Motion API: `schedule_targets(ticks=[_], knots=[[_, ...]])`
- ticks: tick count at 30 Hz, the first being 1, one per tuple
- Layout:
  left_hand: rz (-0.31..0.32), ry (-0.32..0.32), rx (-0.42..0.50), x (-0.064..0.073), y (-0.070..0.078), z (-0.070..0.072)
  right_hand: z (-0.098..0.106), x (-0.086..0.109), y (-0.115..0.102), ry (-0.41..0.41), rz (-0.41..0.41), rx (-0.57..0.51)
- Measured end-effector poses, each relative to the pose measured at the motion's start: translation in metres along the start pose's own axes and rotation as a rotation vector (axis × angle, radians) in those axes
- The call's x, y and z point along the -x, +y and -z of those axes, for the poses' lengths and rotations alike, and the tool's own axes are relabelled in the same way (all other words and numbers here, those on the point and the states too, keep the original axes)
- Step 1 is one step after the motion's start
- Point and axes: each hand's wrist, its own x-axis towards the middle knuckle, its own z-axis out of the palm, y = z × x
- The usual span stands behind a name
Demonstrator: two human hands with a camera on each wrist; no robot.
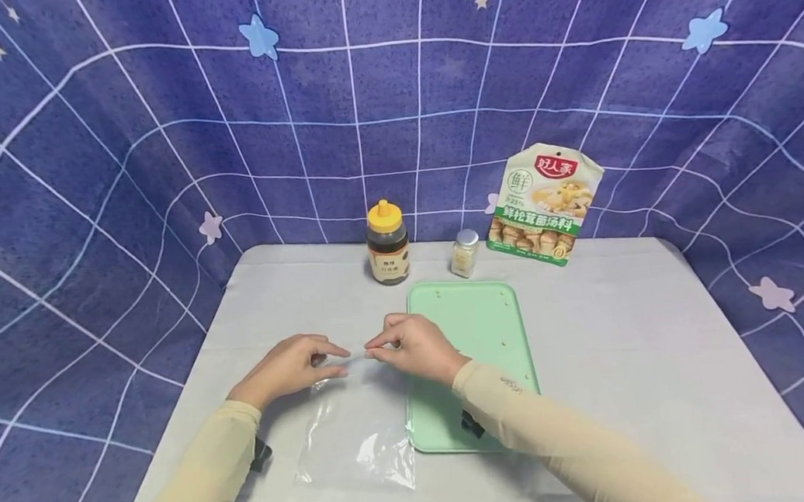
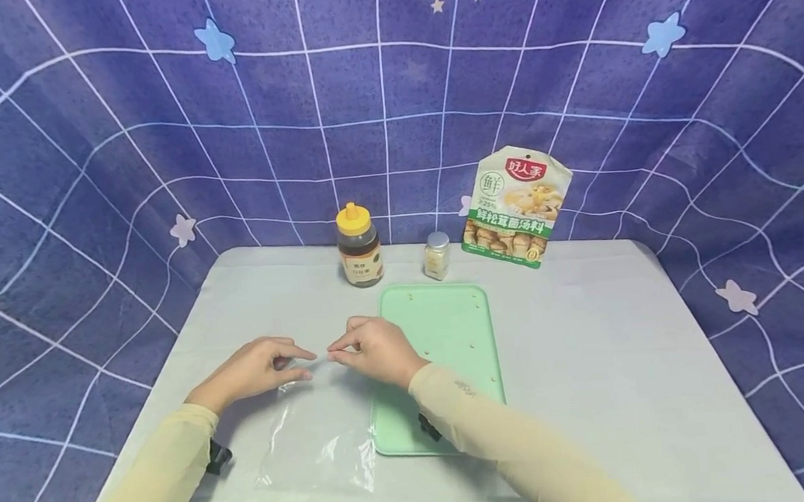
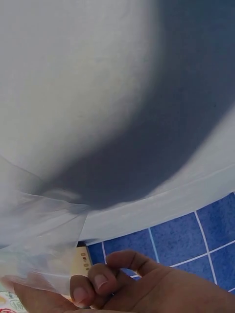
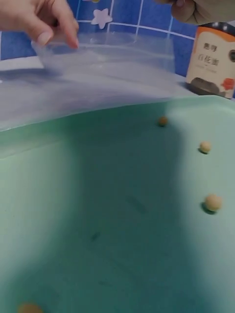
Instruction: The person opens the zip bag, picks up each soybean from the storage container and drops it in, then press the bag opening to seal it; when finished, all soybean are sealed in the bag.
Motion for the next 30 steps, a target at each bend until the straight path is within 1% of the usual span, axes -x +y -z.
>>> schedule_targets(ticks=[2,6,9,17,21,25,28,30], knots=[[0.012,-0.015,0.015,0.000,0.001,0.000,-0.004,-0.002,0.000,-0.015,0.008,0.021],[-0.021,-0.003,0.049,-0.001,0.001,-0.002,-0.008,-0.005,0.000,-0.025,0.015,0.042],[-0.039,0.005,0.070,-0.002,0.001,-0.004,-0.009,-0.007,0.000,-0.017,0.025,0.042],[0.009,0.009,0.087,-0.002,-0.002,-0.005,-0.011,-0.016,-0.002,0.012,0.078,0.030],[0.020,-0.002,0.102,-0.002,-0.001,-0.003,-0.010,-0.020,-0.005,0.023,0.064,0.029],[0.052,-0.021,0.096,-0.001,-0.001,-0.002,-0.006,-0.021,-0.007,0.046,0.036,-0.006],[0.073,-0.032,0.088,-0.001,-0.001,-0.001,0.004,-0.019,-0.006,0.065,0.007,-0.048],[0.078,-0.032,0.088,-0.001,-0.001,0.000,0.016,-0.015,-0.003,0.079,-0.020,-0.079]])
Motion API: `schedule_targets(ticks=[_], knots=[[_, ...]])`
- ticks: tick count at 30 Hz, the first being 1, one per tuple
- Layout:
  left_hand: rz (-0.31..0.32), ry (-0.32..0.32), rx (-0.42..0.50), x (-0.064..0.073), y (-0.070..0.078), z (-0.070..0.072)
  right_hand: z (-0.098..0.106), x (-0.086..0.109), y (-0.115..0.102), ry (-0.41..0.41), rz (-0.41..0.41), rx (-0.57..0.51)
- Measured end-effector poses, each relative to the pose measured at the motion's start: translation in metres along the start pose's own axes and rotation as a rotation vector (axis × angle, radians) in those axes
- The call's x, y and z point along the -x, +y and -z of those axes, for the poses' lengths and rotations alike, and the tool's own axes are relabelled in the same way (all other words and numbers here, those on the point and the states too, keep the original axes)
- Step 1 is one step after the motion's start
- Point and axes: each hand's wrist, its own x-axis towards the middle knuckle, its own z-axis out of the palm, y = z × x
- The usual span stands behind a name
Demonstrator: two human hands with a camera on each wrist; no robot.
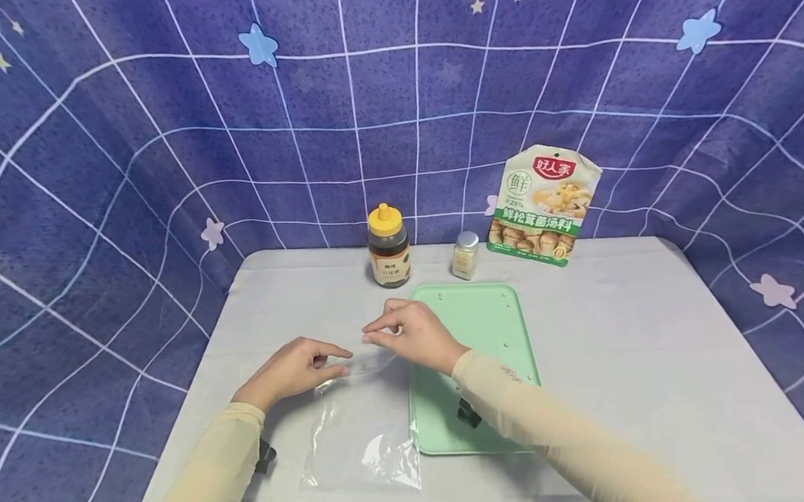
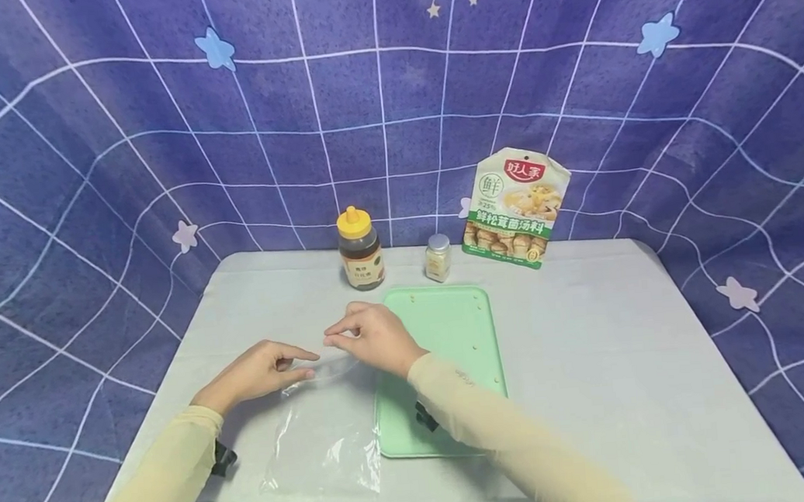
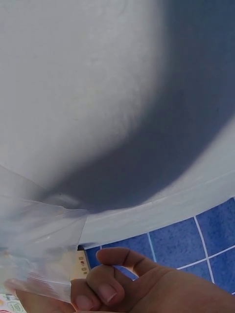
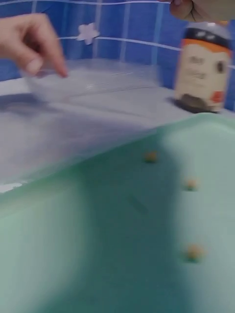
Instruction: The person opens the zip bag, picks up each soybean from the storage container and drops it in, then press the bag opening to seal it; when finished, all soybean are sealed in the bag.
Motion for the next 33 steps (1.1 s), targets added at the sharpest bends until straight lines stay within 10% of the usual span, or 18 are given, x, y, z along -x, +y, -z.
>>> schedule_targets(ticks=[14,25,33], knots=[[0.031,0.030,0.041,-0.003,-0.005,0.005,0.135,0.074,0.083,0.210,-0.154,0.157],[0.050,-0.001,0.031,-0.004,0.000,0.001,0.139,0.123,0.121,-0.110,-0.371,0.086],[0.060,-0.003,0.017,0.000,-0.001,0.002,0.130,0.130,0.133,-0.143,-0.378,0.065]])
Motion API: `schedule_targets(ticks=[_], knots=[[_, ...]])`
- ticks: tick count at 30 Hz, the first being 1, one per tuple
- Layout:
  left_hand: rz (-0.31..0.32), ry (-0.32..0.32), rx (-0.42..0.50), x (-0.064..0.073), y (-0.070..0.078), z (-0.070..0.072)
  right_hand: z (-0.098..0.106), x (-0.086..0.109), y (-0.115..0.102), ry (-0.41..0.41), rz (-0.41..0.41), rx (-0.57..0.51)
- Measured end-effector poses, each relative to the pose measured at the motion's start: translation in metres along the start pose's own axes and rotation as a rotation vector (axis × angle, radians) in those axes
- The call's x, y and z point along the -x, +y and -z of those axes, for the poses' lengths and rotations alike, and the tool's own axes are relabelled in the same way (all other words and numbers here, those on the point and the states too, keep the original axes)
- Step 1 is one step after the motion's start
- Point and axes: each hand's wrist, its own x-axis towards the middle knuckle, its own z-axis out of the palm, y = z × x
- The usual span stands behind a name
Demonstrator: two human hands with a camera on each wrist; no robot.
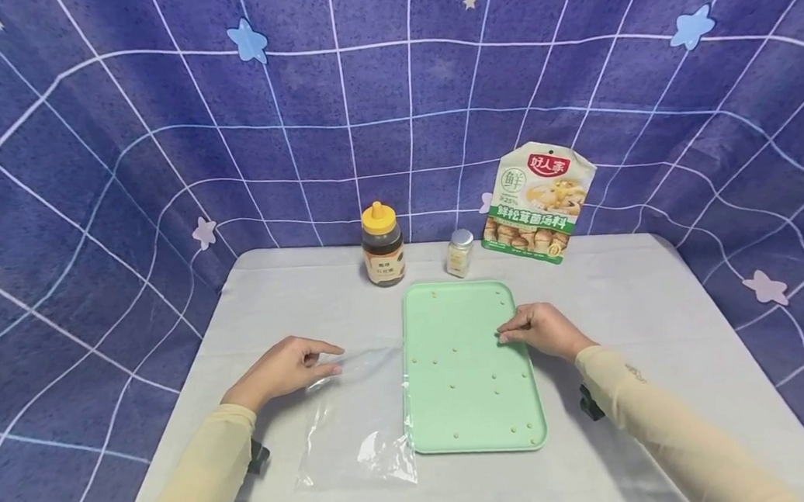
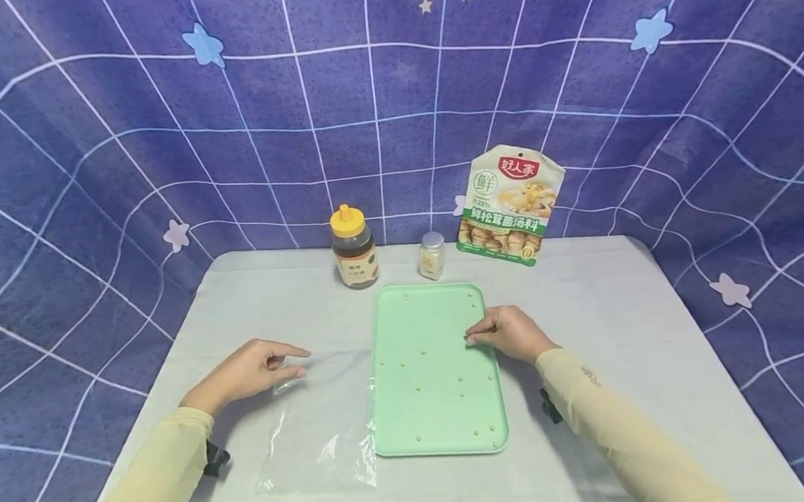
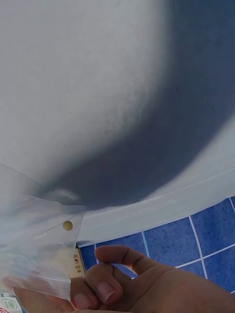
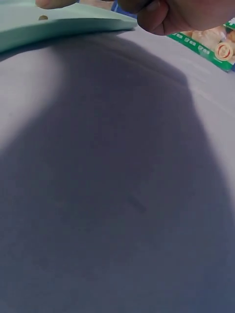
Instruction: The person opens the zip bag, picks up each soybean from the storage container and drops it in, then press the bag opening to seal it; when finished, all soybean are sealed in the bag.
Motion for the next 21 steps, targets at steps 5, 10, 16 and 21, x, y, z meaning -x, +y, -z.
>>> schedule_targets(ticks=[5,10,16,21], knots=[[-0.005,0.002,0.002,0.001,-0.001,0.000,-0.006,0.001,0.002,-0.032,0.005,0.000],[-0.018,0.010,-0.002,0.000,-0.001,0.000,-0.007,0.004,0.005,-0.017,0.000,0.014],[-0.030,0.014,-0.003,-0.001,0.001,0.001,-0.009,0.000,-0.005,0.021,0.042,0.031],[-0.027,0.011,-0.004,-0.002,0.002,0.002,-0.017,-0.015,-0.043,0.032,0.155,-0.018]])
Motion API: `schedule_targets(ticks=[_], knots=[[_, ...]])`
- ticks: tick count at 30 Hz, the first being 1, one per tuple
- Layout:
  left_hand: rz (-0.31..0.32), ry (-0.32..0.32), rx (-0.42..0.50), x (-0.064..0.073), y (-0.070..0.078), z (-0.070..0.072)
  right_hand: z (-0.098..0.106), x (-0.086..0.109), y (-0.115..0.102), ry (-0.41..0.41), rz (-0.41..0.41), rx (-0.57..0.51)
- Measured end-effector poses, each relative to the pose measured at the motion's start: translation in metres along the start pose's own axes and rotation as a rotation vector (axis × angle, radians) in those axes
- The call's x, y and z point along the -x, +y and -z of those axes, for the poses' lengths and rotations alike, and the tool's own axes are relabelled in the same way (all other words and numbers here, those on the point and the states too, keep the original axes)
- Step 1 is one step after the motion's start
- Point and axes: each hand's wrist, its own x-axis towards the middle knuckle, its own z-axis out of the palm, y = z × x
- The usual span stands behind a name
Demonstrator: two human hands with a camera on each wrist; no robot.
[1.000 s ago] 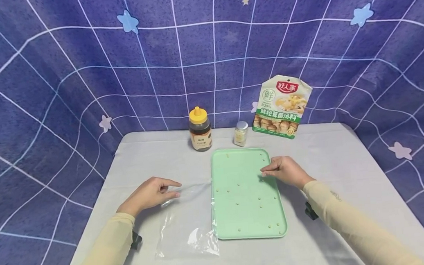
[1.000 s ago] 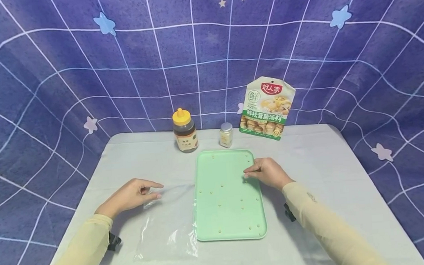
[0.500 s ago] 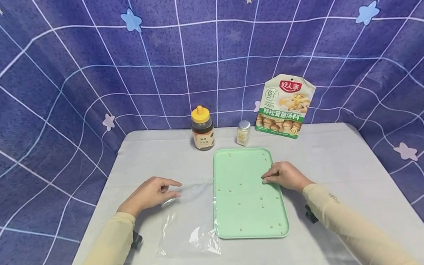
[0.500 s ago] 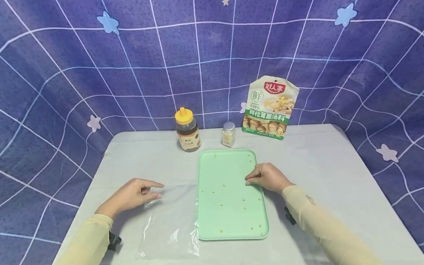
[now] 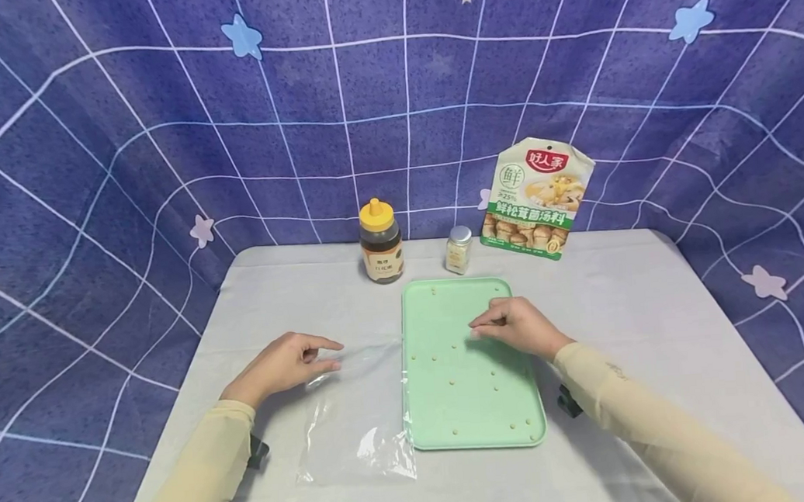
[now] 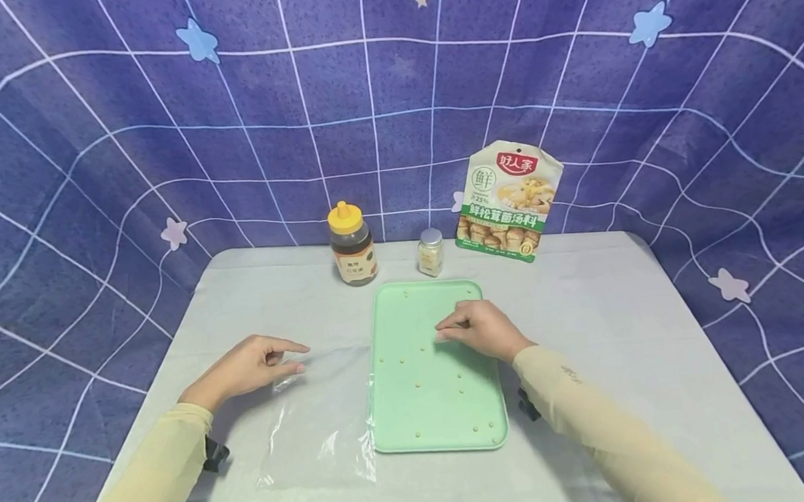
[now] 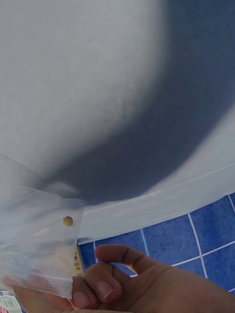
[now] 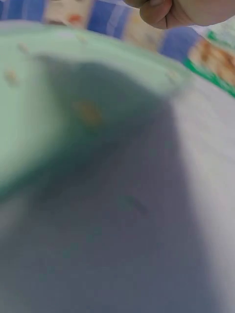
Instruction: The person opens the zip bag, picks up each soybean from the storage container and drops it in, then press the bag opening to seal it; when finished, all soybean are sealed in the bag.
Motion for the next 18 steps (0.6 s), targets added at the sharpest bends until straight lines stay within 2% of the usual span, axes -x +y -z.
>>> schedule_targets(ticks=[5,10,15,18], knots=[[0.005,-0.008,0.014,0.001,0.000,0.002,-0.020,-0.029,-0.044,0.003,0.104,-0.034],[0.016,-0.012,0.021,0.003,0.001,0.002,-0.047,-0.063,-0.078,-0.036,0.206,-0.026],[0.001,-0.012,0.018,0.002,0.002,0.001,-0.072,-0.091,-0.102,-0.076,0.261,0.016],[0.001,-0.008,0.015,0.001,0.001,0.001,-0.085,-0.105,-0.111,-0.094,0.276,0.003]])
